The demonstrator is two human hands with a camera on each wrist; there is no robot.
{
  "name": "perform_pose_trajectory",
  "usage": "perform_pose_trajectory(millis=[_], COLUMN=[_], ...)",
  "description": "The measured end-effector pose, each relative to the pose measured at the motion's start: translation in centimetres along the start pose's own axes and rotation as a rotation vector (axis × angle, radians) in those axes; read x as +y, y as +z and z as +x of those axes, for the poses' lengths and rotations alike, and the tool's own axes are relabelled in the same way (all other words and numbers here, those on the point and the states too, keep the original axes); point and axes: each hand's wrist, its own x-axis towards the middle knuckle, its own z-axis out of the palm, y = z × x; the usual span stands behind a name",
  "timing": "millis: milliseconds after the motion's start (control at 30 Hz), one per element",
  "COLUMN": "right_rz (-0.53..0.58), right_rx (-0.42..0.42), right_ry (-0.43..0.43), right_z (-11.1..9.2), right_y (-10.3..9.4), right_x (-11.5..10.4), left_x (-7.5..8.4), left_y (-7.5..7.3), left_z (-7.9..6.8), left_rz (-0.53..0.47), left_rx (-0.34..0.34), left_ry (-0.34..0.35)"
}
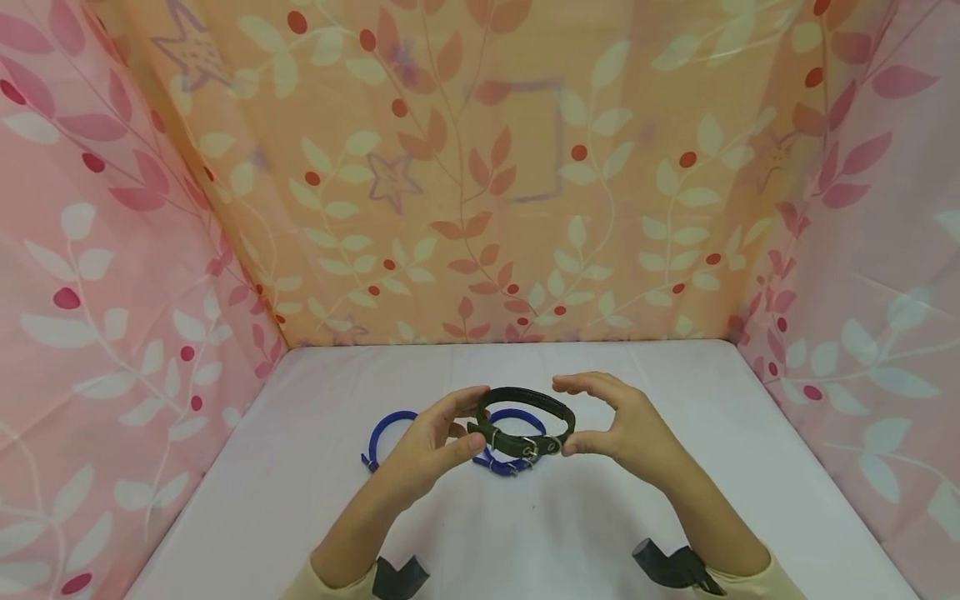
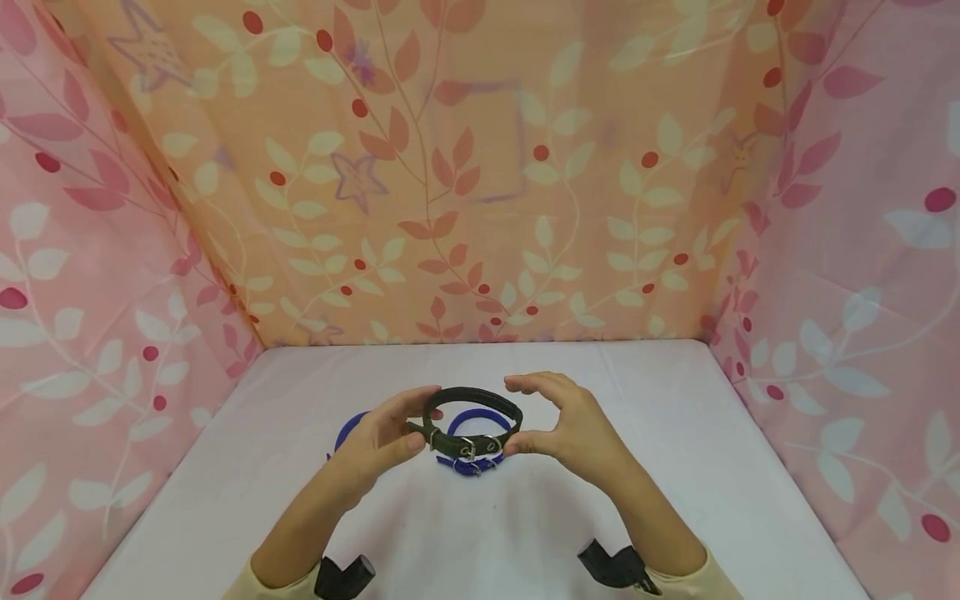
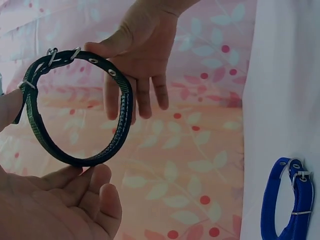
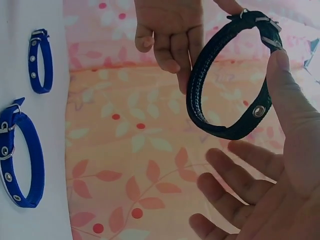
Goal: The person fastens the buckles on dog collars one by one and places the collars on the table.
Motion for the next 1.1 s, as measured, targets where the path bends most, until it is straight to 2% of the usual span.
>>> perform_pose_trajectory(millis=[133,267,367,467,633,767,900,1100], right_rz=[0.004,0.003,0.015,0.026,0.037,0.054,0.050,0.003], right_rx=[-0.039,-0.032,-0.028,-0.019,0.013,0.029,0.044,0.033], right_ry=[0.024,0.033,0.041,0.050,0.061,0.058,0.046,0.025], right_z=[0.0,-0.1,-0.2,-0.3,-0.4,-0.5,-0.6,-0.4], right_y=[-0.1,-0.3,-0.3,-0.3,-0.4,-0.4,-0.6,-1.2], right_x=[0.1,0.0,0.0,-0.1,0.0,0.3,1.0,2.3], left_x=[0.1,-0.1,-0.2,-0.2,0.0,-0.1,-0.9,-2.2], left_y=[0.0,-0.2,-0.2,-0.2,0.0,0.4,0.9,1.6], left_z=[0.0,0.1,0.2,0.3,0.4,0.7,1.2,2.1], left_rz=[0.009,0.029,0.047,0.091,0.185,0.231,0.231,0.205], left_rx=[-0.011,-0.019,-0.021,0.000,0.075,0.117,0.136,0.166], left_ry=[0.074,0.154,0.183,0.178,0.153,0.176,0.204,0.144])
